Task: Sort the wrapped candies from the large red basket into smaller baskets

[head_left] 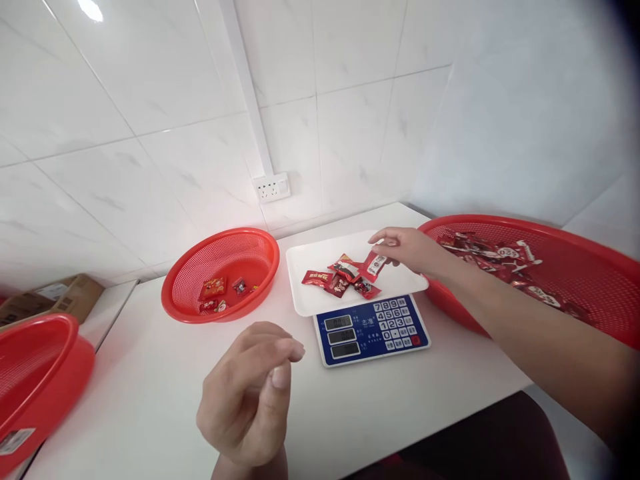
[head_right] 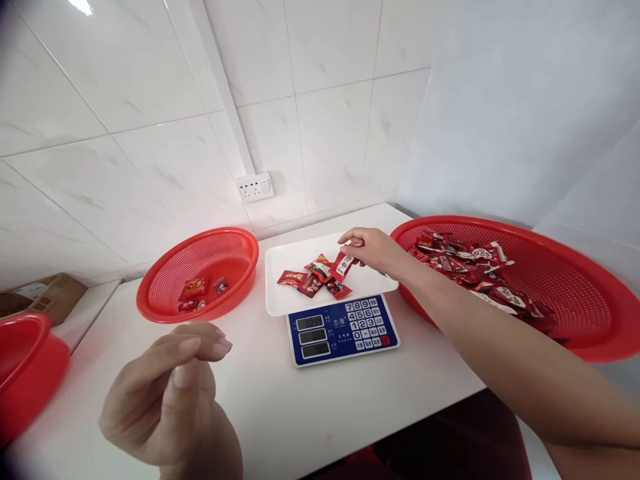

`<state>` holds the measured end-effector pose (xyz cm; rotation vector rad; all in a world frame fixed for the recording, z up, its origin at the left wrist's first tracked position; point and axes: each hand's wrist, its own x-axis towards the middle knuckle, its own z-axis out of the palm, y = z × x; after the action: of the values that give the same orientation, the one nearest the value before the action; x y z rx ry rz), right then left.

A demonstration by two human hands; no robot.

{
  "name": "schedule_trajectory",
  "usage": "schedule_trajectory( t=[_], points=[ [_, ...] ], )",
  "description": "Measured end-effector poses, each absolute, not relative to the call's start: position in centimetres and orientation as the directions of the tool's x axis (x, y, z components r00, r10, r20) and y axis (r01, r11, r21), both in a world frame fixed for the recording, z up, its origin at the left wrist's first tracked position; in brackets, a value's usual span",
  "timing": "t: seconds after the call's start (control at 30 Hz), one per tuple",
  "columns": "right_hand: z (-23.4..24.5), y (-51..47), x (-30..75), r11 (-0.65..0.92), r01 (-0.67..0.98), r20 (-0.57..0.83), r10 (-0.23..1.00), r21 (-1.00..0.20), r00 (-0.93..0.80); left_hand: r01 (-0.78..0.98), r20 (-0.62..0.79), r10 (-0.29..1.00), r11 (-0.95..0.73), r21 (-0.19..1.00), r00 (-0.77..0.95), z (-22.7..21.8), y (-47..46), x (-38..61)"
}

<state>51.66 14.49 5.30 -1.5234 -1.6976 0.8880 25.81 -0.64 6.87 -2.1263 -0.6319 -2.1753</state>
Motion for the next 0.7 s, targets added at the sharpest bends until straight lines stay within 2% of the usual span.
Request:
schedule_trajectory(
  t=[0.1,0.17,0.3,0.4,0.57,0.7],
  points=[
    [4.9,14.5,53.0,0.003,0.571,-0.040,0.997,-0.821,-0.062,0.325,0.956,0.285,-0.899,0.292,-0.072,6.7,-0.7,26.0],
    [4.0,14.5,53.7,-0.009,0.645,-0.079,0.994,-0.764,-0.080,0.336,0.951,0.300,-0.891,0.306,-0.070,6.7,-0.8,26.1],
    [2.4,14.1,54.1,0.062,0.841,-0.043,0.994,-0.537,-0.100,0.341,0.954,0.290,-0.891,0.299,-0.079,6.6,-0.7,26.3],
    [2.3,13.2,53.6,0.131,0.903,-0.023,0.988,-0.410,-0.153,0.338,0.956,0.280,-0.895,0.292,-0.085,6.5,-0.6,26.4],
    [1.9,12.4,52.1,0.324,0.838,-0.071,0.918,-0.440,-0.391,0.330,0.954,0.293,-0.896,0.296,-0.060,6.5,-0.5,26.4],
    [0.6,13.6,51.3,0.345,0.856,-0.057,0.917,-0.384,-0.395,0.335,0.948,0.314,-0.888,0.315,-0.057,6.7,-0.8,26.3]
  ],
)
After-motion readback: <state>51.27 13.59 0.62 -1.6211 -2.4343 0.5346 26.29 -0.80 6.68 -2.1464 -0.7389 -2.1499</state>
